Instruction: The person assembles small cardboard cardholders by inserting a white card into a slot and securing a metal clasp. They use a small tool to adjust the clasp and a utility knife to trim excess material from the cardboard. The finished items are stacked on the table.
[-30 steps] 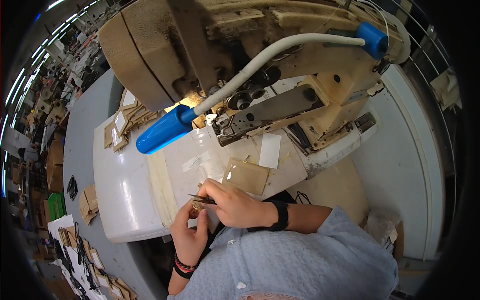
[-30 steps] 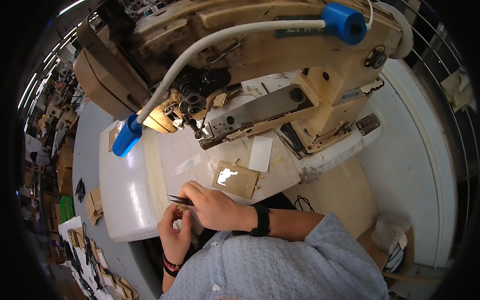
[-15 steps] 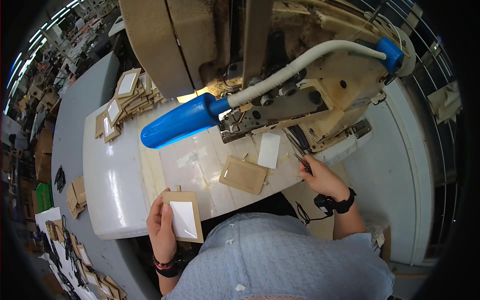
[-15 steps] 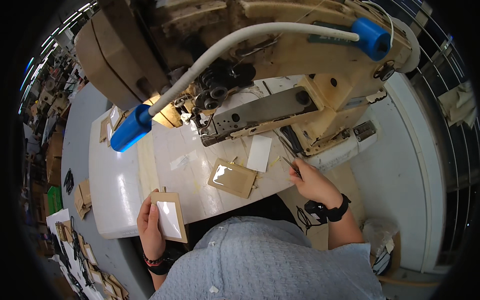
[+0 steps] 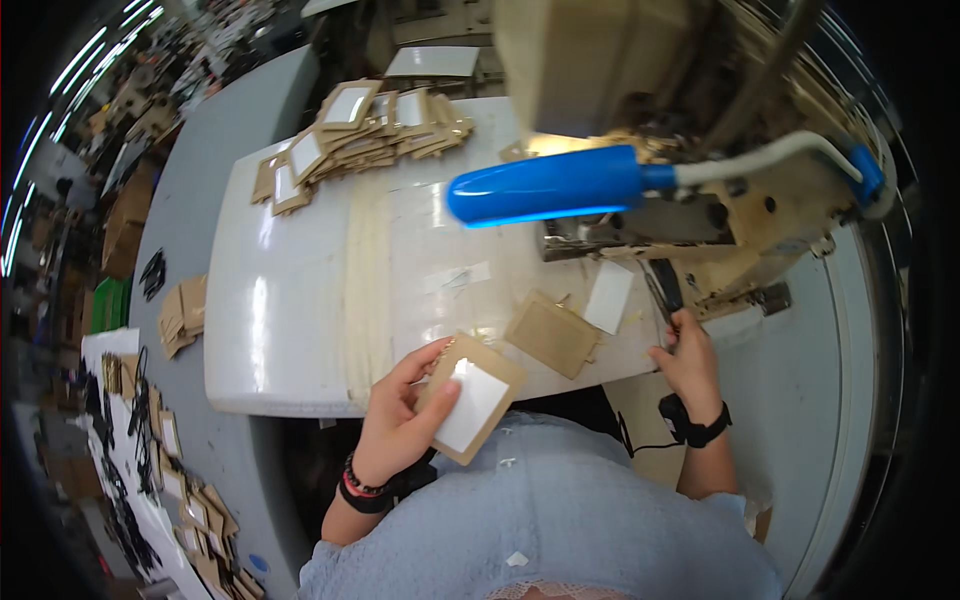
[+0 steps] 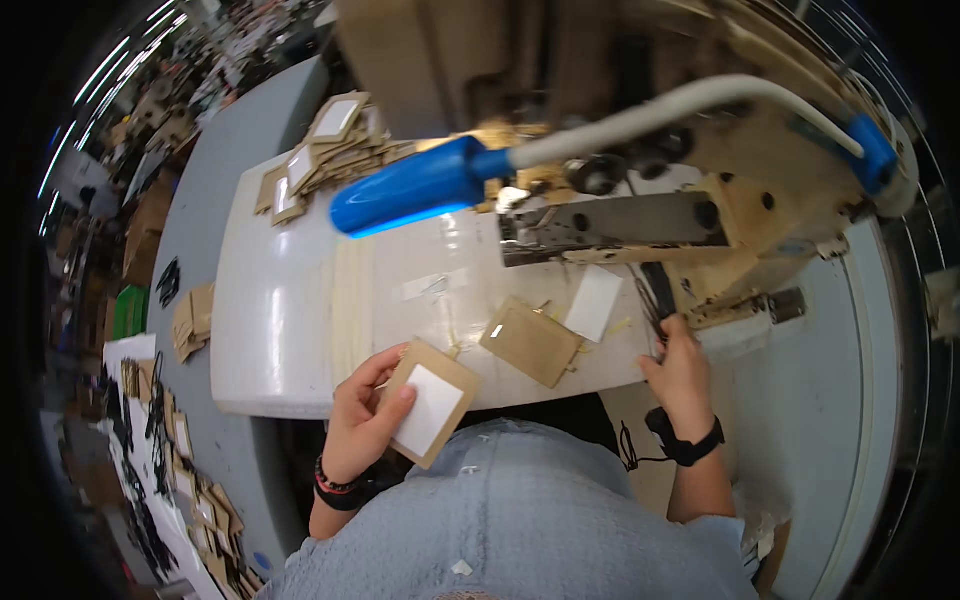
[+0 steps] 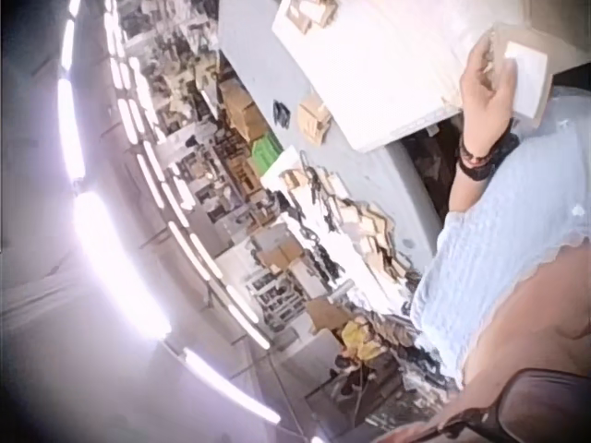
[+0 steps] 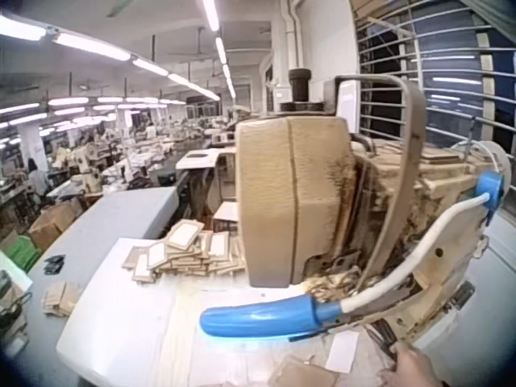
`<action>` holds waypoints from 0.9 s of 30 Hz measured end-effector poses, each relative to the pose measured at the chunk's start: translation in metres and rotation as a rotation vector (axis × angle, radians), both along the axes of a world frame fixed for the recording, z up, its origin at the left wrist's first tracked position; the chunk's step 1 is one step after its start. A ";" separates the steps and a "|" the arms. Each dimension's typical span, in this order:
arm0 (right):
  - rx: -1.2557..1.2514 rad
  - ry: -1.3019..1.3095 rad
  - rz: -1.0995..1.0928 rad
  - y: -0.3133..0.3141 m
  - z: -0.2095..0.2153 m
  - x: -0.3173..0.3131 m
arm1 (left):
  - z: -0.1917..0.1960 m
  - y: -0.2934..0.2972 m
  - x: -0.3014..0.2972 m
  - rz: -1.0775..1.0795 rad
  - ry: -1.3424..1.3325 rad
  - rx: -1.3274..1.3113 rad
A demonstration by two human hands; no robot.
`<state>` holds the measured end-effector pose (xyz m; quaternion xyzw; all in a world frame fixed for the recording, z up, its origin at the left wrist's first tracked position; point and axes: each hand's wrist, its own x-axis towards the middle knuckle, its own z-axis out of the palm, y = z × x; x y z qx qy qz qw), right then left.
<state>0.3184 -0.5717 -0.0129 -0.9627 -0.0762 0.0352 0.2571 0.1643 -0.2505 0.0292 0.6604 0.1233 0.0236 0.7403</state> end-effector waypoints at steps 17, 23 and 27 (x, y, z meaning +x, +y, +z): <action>0.409 0.246 0.178 0.032 0.022 -0.016 | 0.007 0.000 -0.008 0.027 -0.041 0.026; 0.610 0.295 0.443 0.089 0.014 -0.022 | 0.000 -0.001 -0.009 0.078 -0.032 0.009; 0.545 0.103 0.575 0.120 0.017 -0.025 | -0.001 0.002 -0.015 0.122 -0.029 0.035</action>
